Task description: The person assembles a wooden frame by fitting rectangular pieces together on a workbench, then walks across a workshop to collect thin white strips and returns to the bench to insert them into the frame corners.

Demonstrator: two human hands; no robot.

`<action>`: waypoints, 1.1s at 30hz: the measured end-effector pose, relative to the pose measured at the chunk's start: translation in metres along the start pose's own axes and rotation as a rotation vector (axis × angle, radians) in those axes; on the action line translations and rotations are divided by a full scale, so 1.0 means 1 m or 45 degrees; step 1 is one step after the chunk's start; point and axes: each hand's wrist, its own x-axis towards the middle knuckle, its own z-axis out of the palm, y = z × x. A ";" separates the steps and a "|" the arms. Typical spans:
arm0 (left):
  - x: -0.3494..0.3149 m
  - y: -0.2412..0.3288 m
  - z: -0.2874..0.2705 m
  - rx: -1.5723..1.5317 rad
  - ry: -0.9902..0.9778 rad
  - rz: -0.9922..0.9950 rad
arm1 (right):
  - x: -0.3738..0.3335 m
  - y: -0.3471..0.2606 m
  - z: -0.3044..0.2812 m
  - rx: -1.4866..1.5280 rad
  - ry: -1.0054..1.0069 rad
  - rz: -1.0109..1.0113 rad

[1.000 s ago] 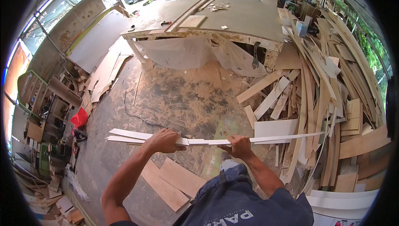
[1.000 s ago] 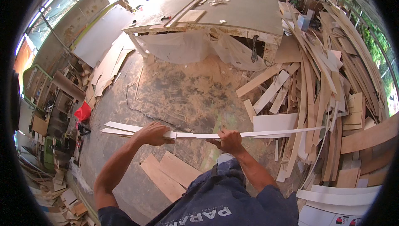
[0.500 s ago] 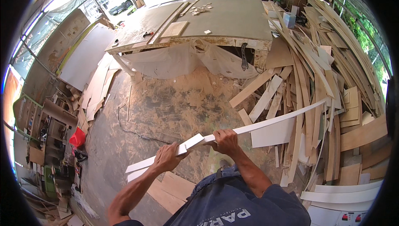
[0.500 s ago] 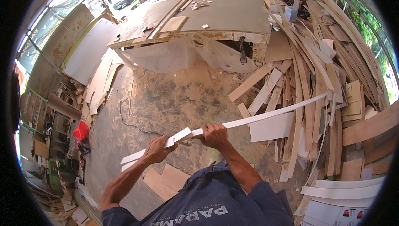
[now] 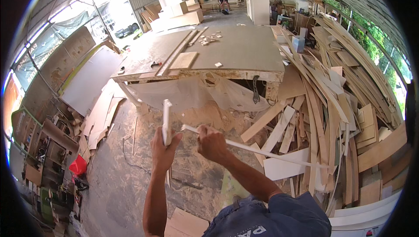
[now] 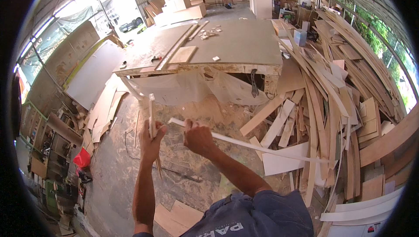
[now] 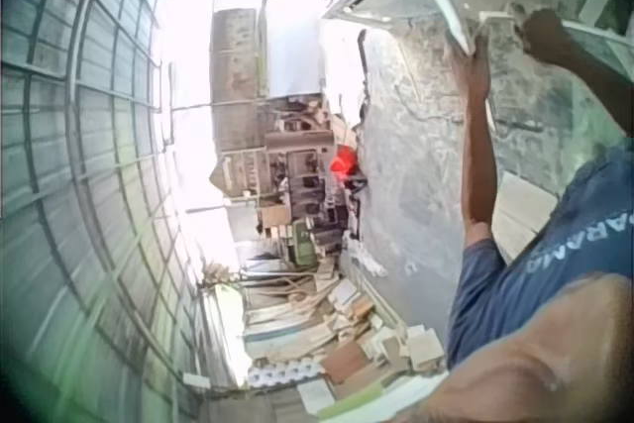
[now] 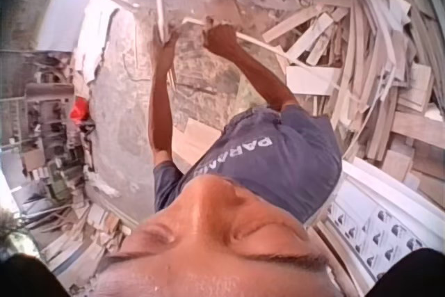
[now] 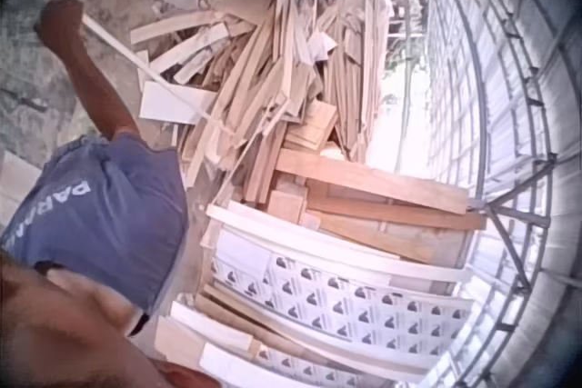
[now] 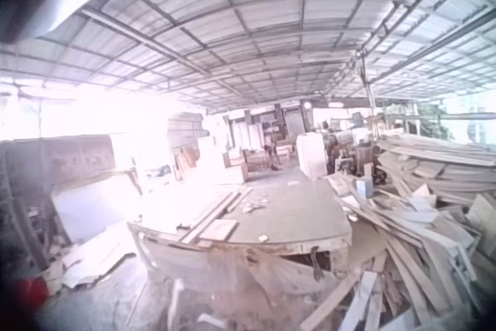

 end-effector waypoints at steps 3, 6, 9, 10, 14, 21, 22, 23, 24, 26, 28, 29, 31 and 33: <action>0.011 -0.007 0.018 0.135 -0.212 0.094 | -0.015 -0.017 0.014 0.091 0.014 -0.070; 0.013 -0.021 0.013 -0.386 -0.557 -0.301 | -0.029 -0.013 0.024 0.249 0.103 -0.103; 0.007 -0.037 0.015 -0.440 -0.461 -0.375 | -0.052 0.016 0.044 0.176 0.262 -0.112; 0.006 -0.042 0.010 -0.462 -0.403 -0.417 | -0.063 0.031 0.049 0.118 0.321 -0.116; 0.013 -0.076 -0.031 -0.487 -0.416 -0.414 | -0.134 0.103 0.047 0.023 -0.045 0.249; 0.050 -0.087 -0.073 0.459 -0.808 -0.257 | -0.170 0.094 0.082 -0.031 -0.296 0.130; 0.059 -0.062 -0.066 0.625 -0.906 -0.291 | -0.163 0.083 0.082 -0.051 -0.300 0.134; 0.061 -0.066 -0.064 0.712 -1.039 -0.120 | -0.152 0.071 0.086 -0.057 -0.298 0.111; 0.058 -0.089 -0.061 0.789 -1.041 0.120 | -0.145 0.064 0.094 -0.057 -0.280 0.092; 0.067 -0.092 -0.058 1.059 -1.288 0.239 | -0.137 0.053 0.107 -0.067 -0.246 0.076; 0.075 -0.106 -0.046 1.137 -1.663 0.312 | -0.134 0.040 0.112 -0.110 -0.278 0.021; 0.075 -0.115 -0.040 1.179 -1.864 0.356 | -0.134 0.032 0.116 -0.123 -0.291 0.005; 0.058 -0.130 -0.024 0.908 -1.976 0.311 | -0.132 0.025 0.129 -0.125 -0.322 0.017; 0.040 -0.149 -0.007 0.667 -2.079 0.242 | -0.127 0.021 0.141 -0.142 -0.341 0.010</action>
